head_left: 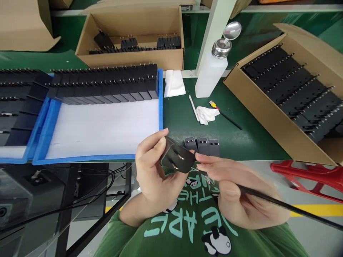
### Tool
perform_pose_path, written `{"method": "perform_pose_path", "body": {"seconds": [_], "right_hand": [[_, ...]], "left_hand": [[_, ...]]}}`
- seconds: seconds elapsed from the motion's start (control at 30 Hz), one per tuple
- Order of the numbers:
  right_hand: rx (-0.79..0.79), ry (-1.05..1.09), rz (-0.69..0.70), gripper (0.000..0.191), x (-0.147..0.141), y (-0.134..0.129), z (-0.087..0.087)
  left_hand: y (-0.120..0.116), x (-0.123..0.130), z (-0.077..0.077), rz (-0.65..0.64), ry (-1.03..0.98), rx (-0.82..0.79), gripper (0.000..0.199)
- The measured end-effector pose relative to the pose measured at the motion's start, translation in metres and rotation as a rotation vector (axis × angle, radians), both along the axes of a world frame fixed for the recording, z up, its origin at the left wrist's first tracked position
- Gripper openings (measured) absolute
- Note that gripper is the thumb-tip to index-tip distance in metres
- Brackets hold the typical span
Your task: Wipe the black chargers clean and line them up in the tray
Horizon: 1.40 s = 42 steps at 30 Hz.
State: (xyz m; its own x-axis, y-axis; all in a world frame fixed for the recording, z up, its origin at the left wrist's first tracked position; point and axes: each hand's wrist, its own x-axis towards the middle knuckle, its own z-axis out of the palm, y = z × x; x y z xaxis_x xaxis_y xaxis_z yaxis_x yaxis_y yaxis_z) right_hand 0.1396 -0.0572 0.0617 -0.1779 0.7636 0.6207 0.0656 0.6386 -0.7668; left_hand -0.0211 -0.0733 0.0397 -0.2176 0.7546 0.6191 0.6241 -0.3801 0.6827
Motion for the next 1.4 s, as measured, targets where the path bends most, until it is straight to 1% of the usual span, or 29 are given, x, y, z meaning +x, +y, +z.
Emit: {"method": "perform_pose_path", "body": {"seconds": [0.1,0.23,0.37,0.47,0.6,0.83,1.07,1.2,1.4], "right_hand": [[0.002,0.004,-0.001,0.015,0.0002,0.0001,-0.0006],[-0.025,-0.012,-0.006,0.016,0.0007,0.0003,-0.0005],[-0.002,-0.036,0.01,0.016,0.0009,0.0012,0.0017],[-0.023,-0.029,-0.021,0.017,0.0027,0.0018,0.0024],[-0.016,-0.075,-0.012,0.019,0.0054,0.0026,0.0027],[-0.006,-0.002,-0.006,0.02,0.002,0.0047,0.0],[-0.02,0.006,-0.039,0.018,0.0012,0.0023,-0.0018],[-0.005,0.03,-0.023,0.018,0.0003,0.0038,-0.0015],[-0.013,0.004,-0.015,0.02,0.0008,0.0047,-0.0001]], "left_hand": [[0.0001,-0.0008,-0.0027,-0.005,-0.004,0.011,0.071],[-0.0002,-0.0021,-0.0055,-0.013,-0.022,0.004,0.078],[-0.0012,-0.0015,-0.0032,-0.008,-0.035,-0.005,0.078],[-0.0017,-0.0005,-0.0014,-0.002,-0.046,-0.023,0.075],[-0.0016,-0.0007,-0.0033,-0.019,-0.055,-0.019,0.077],[-0.0019,-0.0018,-0.0067,-0.02,-0.009,-0.025,0.082],[-0.0014,0.0003,-0.0036,0.012,-0.005,-0.05,0.078],[-0.0011,0.0001,-0.0035,0.005,0.004,-0.041,0.078],[-0.0018,0.0002,-0.0036,0.009,-0.018,-0.056,0.077]]}}
